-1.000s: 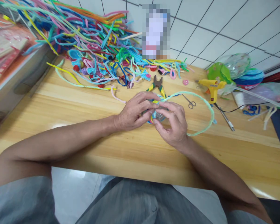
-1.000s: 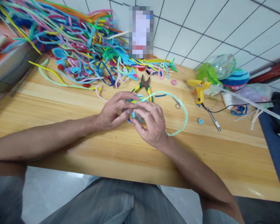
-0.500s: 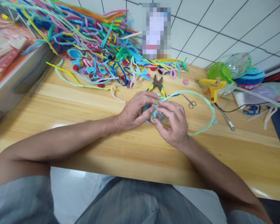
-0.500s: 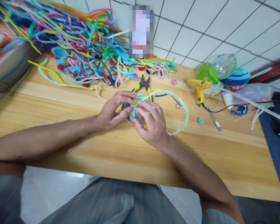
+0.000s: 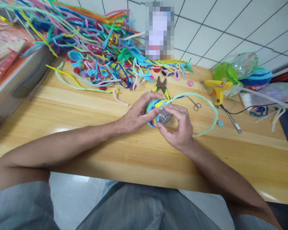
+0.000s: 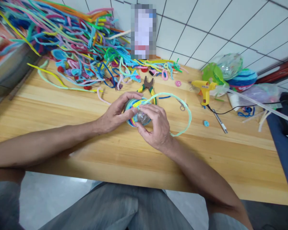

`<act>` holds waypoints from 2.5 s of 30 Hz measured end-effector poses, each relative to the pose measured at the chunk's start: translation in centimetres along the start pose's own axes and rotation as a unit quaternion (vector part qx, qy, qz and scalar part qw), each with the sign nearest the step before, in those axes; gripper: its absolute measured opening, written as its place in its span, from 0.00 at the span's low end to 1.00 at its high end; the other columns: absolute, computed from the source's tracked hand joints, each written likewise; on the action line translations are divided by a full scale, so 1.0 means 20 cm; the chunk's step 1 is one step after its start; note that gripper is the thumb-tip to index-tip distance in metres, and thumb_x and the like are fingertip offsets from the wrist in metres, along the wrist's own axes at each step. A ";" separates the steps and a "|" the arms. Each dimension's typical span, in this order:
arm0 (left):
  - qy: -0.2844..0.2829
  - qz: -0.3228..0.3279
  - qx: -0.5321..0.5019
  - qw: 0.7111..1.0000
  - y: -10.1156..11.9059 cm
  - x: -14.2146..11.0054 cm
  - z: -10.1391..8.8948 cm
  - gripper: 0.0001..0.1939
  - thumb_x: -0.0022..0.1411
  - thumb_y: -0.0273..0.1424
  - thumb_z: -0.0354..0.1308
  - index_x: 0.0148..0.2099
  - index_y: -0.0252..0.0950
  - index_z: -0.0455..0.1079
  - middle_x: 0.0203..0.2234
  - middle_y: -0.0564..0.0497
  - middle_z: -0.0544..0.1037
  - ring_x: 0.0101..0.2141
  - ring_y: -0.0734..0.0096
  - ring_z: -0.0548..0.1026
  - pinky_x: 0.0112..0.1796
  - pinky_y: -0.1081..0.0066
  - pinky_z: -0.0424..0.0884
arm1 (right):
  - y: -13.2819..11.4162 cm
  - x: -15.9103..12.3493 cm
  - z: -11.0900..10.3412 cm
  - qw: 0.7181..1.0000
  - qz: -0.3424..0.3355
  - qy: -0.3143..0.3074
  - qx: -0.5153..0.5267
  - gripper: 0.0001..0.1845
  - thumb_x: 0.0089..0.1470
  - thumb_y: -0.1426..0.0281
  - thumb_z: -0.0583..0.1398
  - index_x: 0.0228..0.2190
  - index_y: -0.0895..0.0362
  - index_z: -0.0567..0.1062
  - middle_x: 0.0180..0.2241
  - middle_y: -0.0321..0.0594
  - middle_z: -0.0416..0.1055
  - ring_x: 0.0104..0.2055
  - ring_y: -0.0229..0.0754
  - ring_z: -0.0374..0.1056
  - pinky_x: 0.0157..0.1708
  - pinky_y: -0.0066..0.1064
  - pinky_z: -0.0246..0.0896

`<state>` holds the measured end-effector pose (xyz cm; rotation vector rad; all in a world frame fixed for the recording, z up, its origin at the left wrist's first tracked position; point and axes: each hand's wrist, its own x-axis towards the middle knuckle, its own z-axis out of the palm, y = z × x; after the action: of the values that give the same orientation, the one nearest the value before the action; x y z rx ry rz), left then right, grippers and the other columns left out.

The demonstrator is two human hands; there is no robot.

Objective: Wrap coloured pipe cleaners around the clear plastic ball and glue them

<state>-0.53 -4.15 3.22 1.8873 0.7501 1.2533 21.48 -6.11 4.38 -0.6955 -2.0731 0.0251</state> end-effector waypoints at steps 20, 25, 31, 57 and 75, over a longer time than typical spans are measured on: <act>0.032 -0.015 -0.010 0.999 -0.02 0.00 0.01 0.19 0.72 0.41 0.66 0.59 0.39 0.72 0.59 0.42 0.80 0.60 0.58 0.80 0.63 0.58 0.76 | -0.01 0.00 0.00 1.000 -0.011 0.006 -0.010 0.36 0.62 0.69 0.72 0.67 0.49 0.68 0.54 0.47 0.84 0.56 0.56 0.82 0.54 0.53 0.81; 0.024 -0.020 0.000 0.999 0.00 0.00 0.01 0.19 0.71 0.38 0.66 0.59 0.39 0.72 0.59 0.42 0.80 0.61 0.59 0.80 0.64 0.59 0.76 | -0.02 0.00 0.00 1.000 0.002 -0.001 -0.013 0.37 0.62 0.69 0.71 0.68 0.47 0.67 0.55 0.46 0.84 0.56 0.57 0.82 0.54 0.55 0.81; 0.023 -0.011 0.003 1.000 0.02 0.00 0.00 0.17 0.74 0.41 0.64 0.59 0.40 0.72 0.59 0.42 0.80 0.61 0.57 0.79 0.65 0.57 0.75 | -0.02 0.00 0.00 1.000 0.003 -0.004 -0.009 0.37 0.62 0.69 0.71 0.68 0.47 0.68 0.55 0.45 0.84 0.56 0.57 0.82 0.54 0.55 0.81; 0.015 0.013 0.012 1.000 0.01 0.00 0.00 0.16 0.76 0.42 0.63 0.59 0.41 0.71 0.59 0.42 0.78 0.62 0.58 0.78 0.64 0.56 0.75 | -0.03 0.01 -0.01 1.000 -0.008 0.004 -0.006 0.36 0.61 0.71 0.71 0.66 0.51 0.69 0.53 0.48 0.84 0.55 0.56 0.83 0.54 0.53 0.83; 0.016 0.030 0.037 0.999 0.01 -0.01 -0.01 0.19 0.78 0.47 0.61 0.62 0.41 0.71 0.62 0.41 0.78 0.64 0.56 0.77 0.66 0.54 0.74 | -0.03 0.01 -0.01 1.000 -0.012 -0.006 -0.011 0.36 0.62 0.71 0.71 0.68 0.50 0.67 0.55 0.47 0.84 0.56 0.56 0.83 0.53 0.53 0.82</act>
<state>-0.78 -4.40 3.23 1.9661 0.7722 1.3123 21.22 -6.59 4.83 -0.6865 -2.0956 -0.0076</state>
